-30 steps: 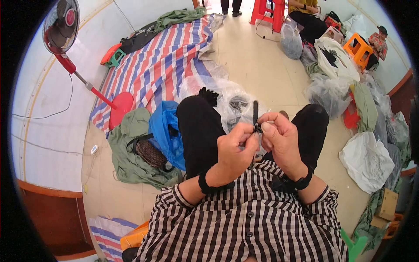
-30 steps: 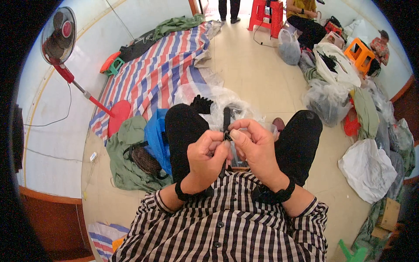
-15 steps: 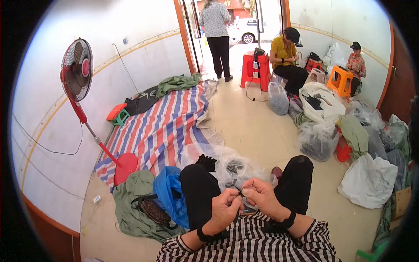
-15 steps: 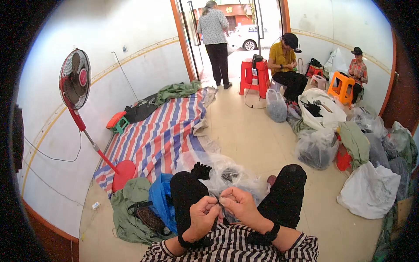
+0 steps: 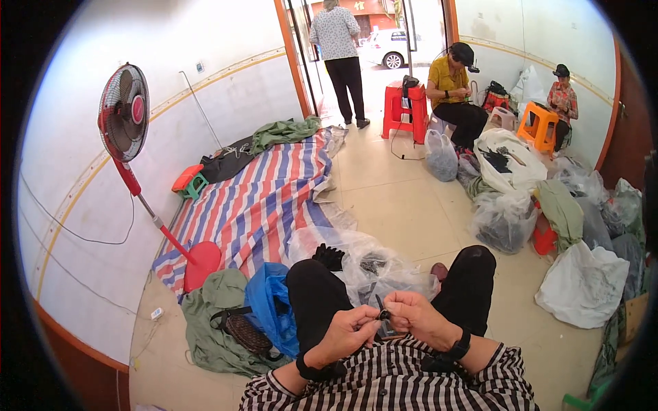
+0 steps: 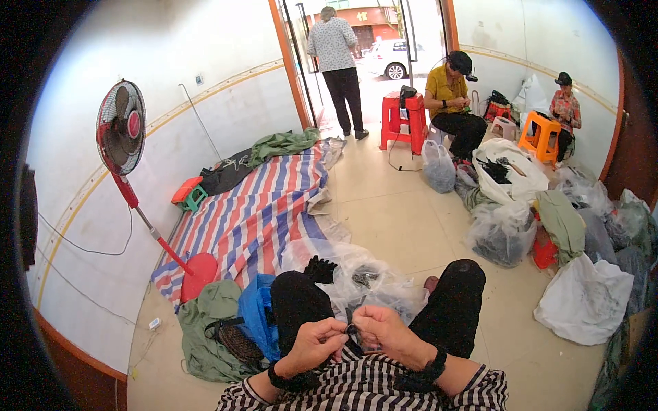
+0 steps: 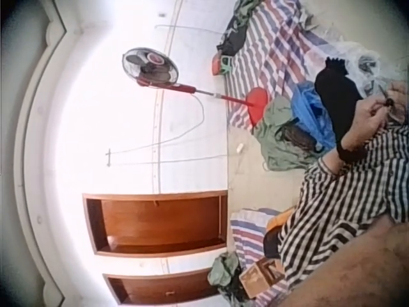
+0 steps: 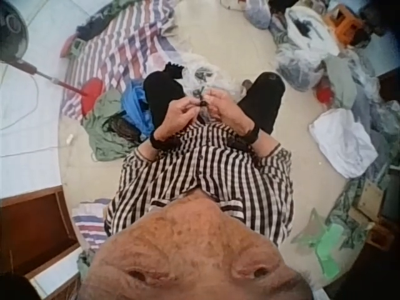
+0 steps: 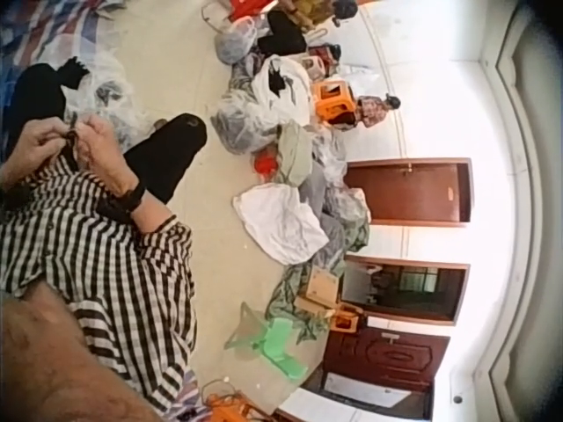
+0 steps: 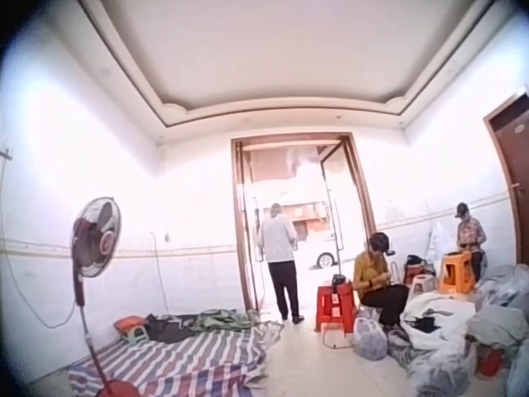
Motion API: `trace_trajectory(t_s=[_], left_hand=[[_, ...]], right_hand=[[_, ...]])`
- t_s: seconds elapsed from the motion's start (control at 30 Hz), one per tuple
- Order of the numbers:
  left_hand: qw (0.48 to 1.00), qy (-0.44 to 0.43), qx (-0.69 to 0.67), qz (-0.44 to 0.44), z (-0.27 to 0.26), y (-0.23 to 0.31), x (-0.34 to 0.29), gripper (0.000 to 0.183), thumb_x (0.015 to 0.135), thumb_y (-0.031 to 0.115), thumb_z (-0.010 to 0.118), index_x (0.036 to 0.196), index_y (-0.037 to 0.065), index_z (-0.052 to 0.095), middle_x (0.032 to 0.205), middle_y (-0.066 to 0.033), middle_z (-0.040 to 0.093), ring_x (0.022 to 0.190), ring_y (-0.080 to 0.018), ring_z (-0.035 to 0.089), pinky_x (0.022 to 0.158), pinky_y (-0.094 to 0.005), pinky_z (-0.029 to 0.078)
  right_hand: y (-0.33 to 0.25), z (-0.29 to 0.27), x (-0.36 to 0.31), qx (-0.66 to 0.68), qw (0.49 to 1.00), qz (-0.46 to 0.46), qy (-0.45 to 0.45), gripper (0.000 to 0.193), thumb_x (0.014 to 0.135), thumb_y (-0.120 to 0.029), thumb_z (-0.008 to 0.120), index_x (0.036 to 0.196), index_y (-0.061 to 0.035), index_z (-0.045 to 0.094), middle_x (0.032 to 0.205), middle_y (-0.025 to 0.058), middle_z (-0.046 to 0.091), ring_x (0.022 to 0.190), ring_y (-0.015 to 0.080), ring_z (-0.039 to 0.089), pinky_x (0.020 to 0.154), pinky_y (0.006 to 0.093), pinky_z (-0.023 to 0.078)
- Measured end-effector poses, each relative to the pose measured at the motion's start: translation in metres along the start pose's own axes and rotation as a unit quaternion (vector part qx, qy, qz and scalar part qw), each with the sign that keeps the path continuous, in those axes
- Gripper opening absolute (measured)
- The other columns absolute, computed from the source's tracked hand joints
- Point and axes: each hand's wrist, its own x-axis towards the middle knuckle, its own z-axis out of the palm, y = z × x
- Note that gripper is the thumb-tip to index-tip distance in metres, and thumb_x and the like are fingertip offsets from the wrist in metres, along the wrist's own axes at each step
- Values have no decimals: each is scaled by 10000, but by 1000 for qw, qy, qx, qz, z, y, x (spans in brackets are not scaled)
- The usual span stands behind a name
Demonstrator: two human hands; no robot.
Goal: The recorder is assembling small black components, likely parts for shoes or accessories, by connecting them by hand.
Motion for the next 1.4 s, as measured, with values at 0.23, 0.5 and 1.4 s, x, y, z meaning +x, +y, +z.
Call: trace_trajectory(t_s=[0.23,0.5,1.4], left_hand=[[995,5,-101,-24,9,-10,2,163,861,21,515,1009,-47,523,620,-38,550,510,-77,525,475,-219,449],[992,13,-115,-41,12,-5,7,214,875,39,477,1071,-42,511,618,-37,541,511,-99,533,484,-229,455],[980,41,-192,-39,10,11,7,221,862,27,465,1065,-55,490,614,-35,521,483,-95,509,446,-240,461]], right_hand=[[6,-8,2,-92,990,-80,73,121,883,-151,526,833,-43,502,591,-62,398,492,31,338,447,182,273],[3,-10,8,-183,964,-150,122,107,866,-112,513,789,-38,513,585,-55,439,497,24,377,441,184,299],[-21,0,9,-289,938,-179,68,112,851,-122,559,797,-39,507,588,-40,449,514,23,375,466,183,308]])
